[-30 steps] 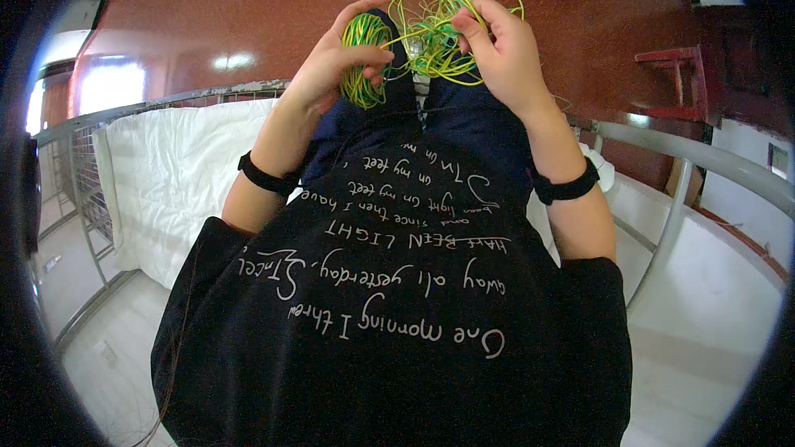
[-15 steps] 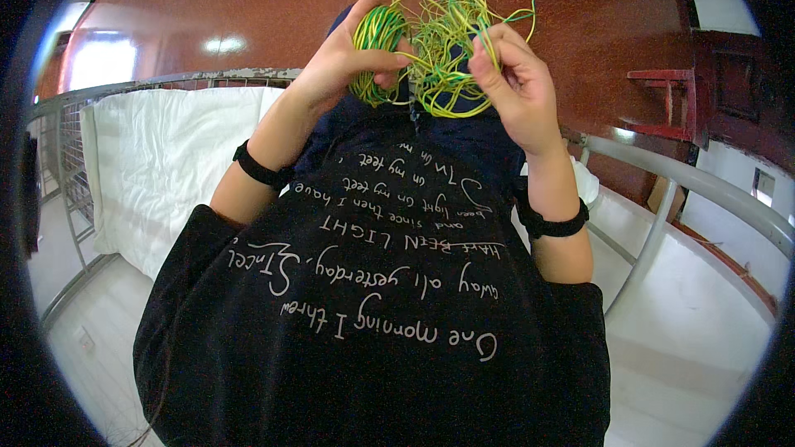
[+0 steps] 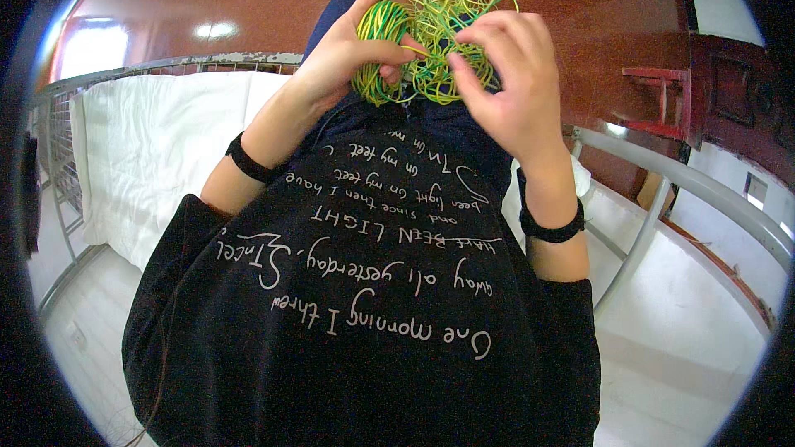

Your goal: The person coils a yellow and green wire by hand.

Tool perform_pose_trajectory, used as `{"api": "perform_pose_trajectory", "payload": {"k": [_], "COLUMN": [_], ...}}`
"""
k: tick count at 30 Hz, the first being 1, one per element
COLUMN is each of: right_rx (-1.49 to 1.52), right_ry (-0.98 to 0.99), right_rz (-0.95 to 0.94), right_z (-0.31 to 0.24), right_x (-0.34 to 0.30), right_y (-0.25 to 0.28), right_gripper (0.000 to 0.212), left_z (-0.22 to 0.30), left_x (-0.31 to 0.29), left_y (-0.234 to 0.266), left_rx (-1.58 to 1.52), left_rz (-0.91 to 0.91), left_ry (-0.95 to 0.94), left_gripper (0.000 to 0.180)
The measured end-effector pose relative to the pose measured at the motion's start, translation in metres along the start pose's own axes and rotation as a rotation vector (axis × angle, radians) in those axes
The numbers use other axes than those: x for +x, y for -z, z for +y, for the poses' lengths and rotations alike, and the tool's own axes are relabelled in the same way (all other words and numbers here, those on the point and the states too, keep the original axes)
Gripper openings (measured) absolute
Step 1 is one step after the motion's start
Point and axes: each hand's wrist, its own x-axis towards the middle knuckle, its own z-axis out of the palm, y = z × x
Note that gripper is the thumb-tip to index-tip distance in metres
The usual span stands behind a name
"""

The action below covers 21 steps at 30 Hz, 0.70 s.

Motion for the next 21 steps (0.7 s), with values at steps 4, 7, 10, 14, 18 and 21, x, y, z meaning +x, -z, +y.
{"api": "perform_pose_trajectory", "payload": {"k": [4,7,10,14,18,21], "right_rx": [-0.014,0.007,-0.081,-0.026,0.575,0.908], "right_ry": [-0.055,-0.041,-0.055,-0.191,-0.649,-0.667], "right_rz": [-0.228,-0.218,-0.219,-0.112,0.094,0.147], "right_z": [0.002,0.002,0.0,0.008,0.011,0.003], "right_x": [-0.004,0.0,0.004,-0.004,-0.009,-0.006], "right_y": [-0.015,-0.017,-0.017,-0.024,-0.025,-0.022], "right_gripper": [0.014,0.011,0.01,0.009,0.011,0.01], "left_z": [0.002,0.002,0.003,-0.002,-0.011,-0.018], "left_x": [0.001,0.001,-0.001,0.005,0.01,0.014], "left_y": [-0.006,-0.003,-0.004,-0.003,-0.003,-0.006], "left_rx": [0.022,0.02,0.011,0.091,0.039,0.066], "left_rz": [0.018,0.026,0.053,0.081,0.087,0.106], "left_ry": [-0.014,-0.024,-0.018,-0.052,-0.055,-0.014], "left_gripper": [0.063,0.062,0.061,0.06,0.058,0.058]}}
